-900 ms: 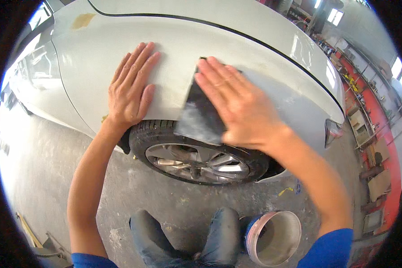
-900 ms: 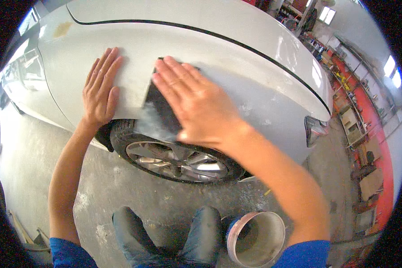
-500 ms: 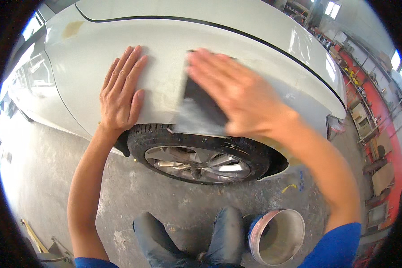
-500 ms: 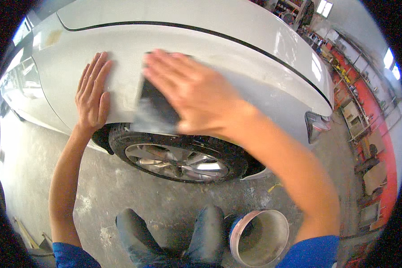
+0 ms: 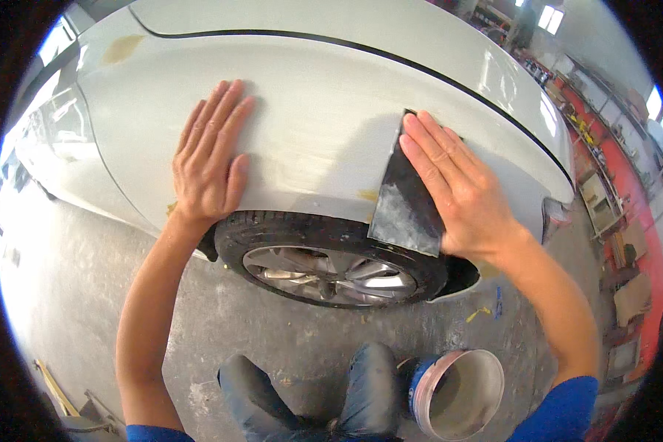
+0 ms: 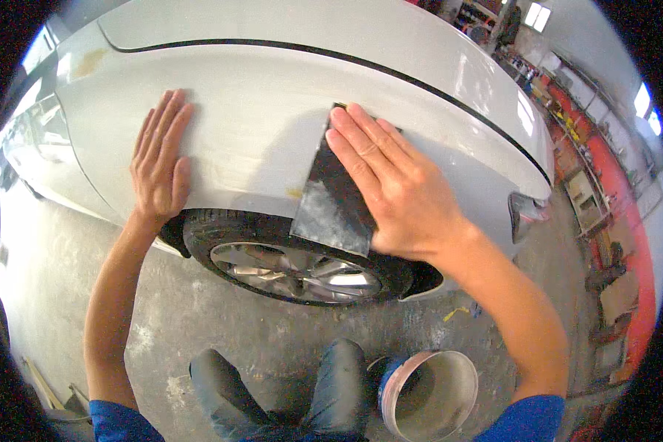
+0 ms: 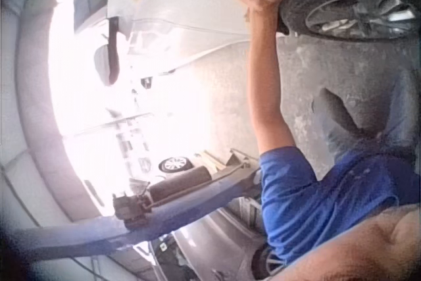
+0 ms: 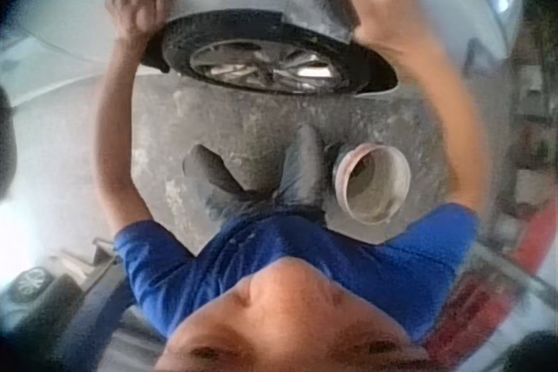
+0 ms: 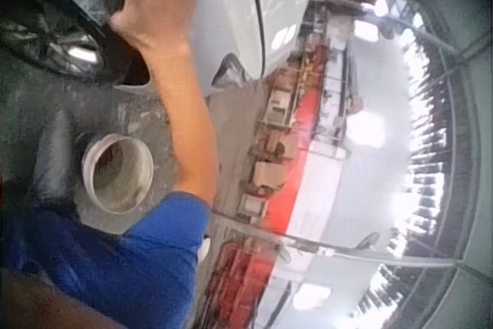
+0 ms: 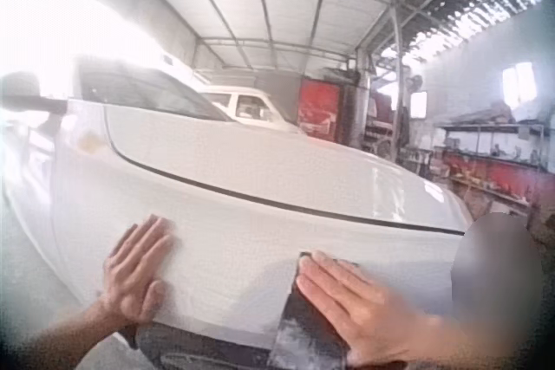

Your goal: The person sands the front bumper and hood of a white car using a sanding block. They repeatedly dip the block into a bucket of water and wipe the surface to remove residue while working around the wheel arch and headlight.

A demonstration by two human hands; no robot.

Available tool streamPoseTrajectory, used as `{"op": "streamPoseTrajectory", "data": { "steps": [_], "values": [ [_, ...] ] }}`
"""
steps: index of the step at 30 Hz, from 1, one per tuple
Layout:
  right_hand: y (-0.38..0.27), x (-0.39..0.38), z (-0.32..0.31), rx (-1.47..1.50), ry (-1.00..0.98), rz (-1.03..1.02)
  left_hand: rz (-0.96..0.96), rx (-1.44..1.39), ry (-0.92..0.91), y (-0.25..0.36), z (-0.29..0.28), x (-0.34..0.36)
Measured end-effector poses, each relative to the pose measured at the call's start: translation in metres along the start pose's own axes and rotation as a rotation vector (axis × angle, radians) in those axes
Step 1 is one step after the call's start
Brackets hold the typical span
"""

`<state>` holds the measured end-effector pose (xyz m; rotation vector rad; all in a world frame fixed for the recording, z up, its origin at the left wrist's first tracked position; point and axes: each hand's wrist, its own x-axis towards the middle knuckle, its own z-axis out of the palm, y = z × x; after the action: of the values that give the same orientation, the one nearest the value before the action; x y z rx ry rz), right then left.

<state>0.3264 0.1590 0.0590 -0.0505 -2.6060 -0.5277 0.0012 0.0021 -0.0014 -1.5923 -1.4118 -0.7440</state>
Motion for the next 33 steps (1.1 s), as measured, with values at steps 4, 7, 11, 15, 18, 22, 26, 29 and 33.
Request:
{"op": "streamPoseTrajectory", "data": {
  "steps": [4, 7, 11, 15, 18, 22, 26, 29, 33],
  "values": [
    [-0.037, 0.058, 0.014, 0.032, 0.074, -0.002, -0.013, -0.104, 0.009, 0.000, -0.003, -0.001],
    [-0.036, 0.064, 0.017, 0.012, 0.088, -0.032, -0.020, -0.169, -0.028, -0.005, 0.005, -0.011],
    [0.025, -0.043, -0.014, -0.248, -0.177, 0.002, -0.021, -0.244, 0.066, 0.011, 0.028, 0.008],
    [-0.027, 0.014, 0.014, -0.223, -0.080, 0.091, 0.004, -0.263, 0.060, 0.009, 0.015, 0.005],
    [-0.061, 0.069, 0.040, -0.115, -0.114, 0.019, -0.022, -0.221, -0.004, -0.001, 0.001, -0.017],
    [-0.014, -0.002, 0.006, -0.186, -0.194, 0.065, 0.002, -0.230, 0.042, 0.002, 0.011, -0.001],
    [-0.032, 0.000, 0.004, -0.250, -0.141, 0.172, 0.009, -0.254, 0.071, 0.003, 0.016, 0.002],
    [-0.043, 0.042, 0.028, -0.168, -0.051, 0.136, 0.003, -0.344, 0.077, 0.004, 0.030, -0.003],
    [-0.014, 0.002, 0.004, -0.083, -0.075, 0.040, 0.012, -0.188, 0.045, -0.009, 0.011, -0.009]
  ]
}}
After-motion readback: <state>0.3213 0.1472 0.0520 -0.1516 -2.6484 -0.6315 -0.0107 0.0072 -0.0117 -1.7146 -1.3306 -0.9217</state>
